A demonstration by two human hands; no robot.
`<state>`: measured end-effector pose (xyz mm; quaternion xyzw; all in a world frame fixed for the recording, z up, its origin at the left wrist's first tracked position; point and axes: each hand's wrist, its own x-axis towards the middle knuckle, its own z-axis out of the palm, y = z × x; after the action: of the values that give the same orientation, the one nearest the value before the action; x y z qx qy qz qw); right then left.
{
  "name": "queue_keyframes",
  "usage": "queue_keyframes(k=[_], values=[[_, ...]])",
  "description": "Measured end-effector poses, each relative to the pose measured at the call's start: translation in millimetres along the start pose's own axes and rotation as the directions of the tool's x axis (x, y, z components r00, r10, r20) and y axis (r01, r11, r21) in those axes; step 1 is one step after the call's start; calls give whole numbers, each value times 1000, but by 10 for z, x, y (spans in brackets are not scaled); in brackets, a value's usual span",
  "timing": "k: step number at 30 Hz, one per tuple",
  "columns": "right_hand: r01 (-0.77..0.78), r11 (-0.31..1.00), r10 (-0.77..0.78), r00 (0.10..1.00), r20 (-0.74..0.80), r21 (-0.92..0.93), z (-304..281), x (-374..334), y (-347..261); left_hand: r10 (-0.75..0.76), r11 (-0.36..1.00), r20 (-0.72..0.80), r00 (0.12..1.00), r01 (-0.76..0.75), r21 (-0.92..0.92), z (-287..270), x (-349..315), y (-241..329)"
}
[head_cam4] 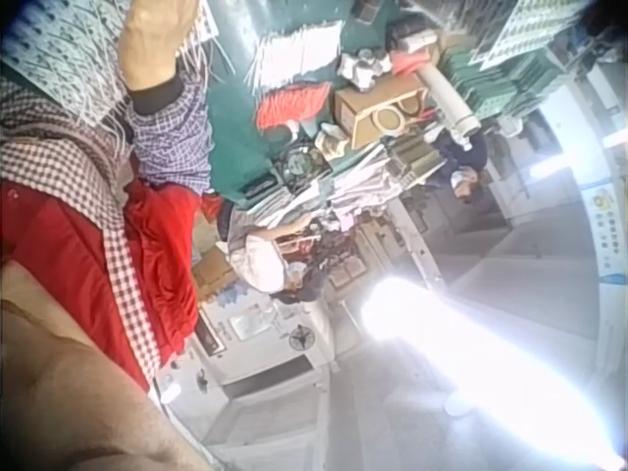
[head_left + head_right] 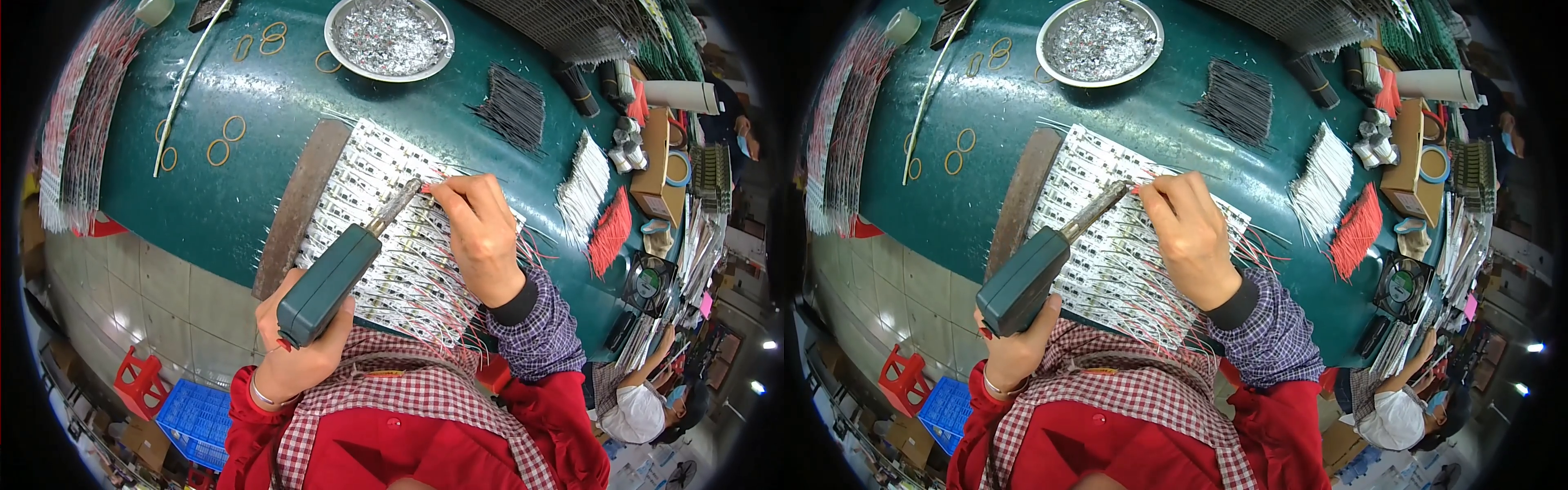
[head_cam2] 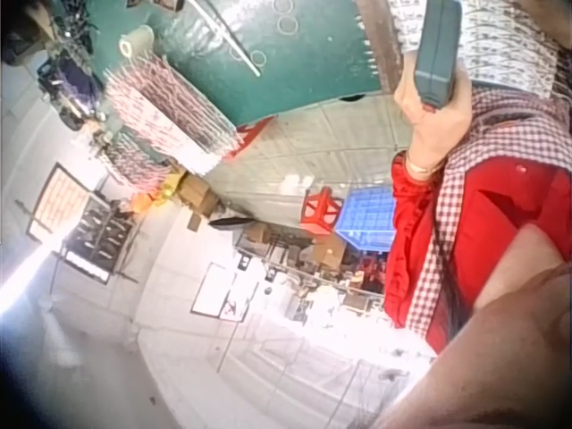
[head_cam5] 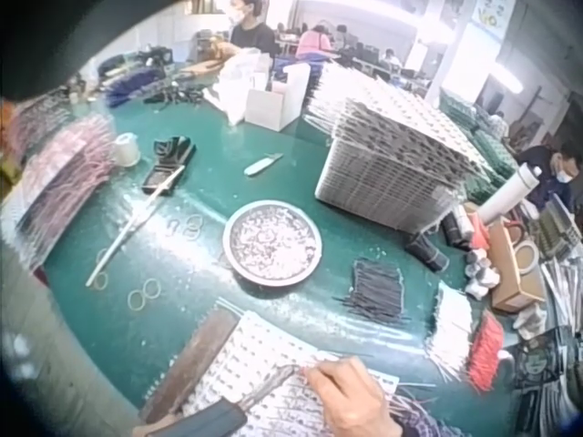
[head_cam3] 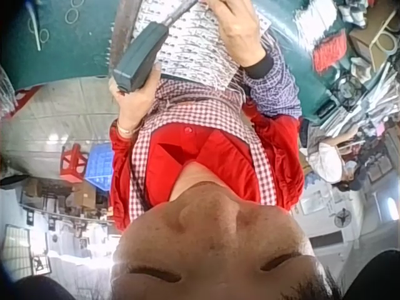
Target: The person positions wires onto circuit board strips and solders the wire connections using a handheld soldering tool.
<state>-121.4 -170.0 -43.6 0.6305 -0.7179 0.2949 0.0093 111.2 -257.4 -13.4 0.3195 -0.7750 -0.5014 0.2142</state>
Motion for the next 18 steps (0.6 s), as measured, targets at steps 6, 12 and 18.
queue_keyframes(k=[6,12,18], values=[[5,1000,-5,1000,8,-8,11,-5,-6,64,997,-24,998,-63,43,-12,-37,4],[-3,1000,3,1000,11,-26,7,-4,-23,64,997,-92,994,-60,38,-9,-118,-31],[-6,999,6,1000,6,-37,-11,-19,-30,-20,998,-114,993,26,52,-33,-218,-28]])
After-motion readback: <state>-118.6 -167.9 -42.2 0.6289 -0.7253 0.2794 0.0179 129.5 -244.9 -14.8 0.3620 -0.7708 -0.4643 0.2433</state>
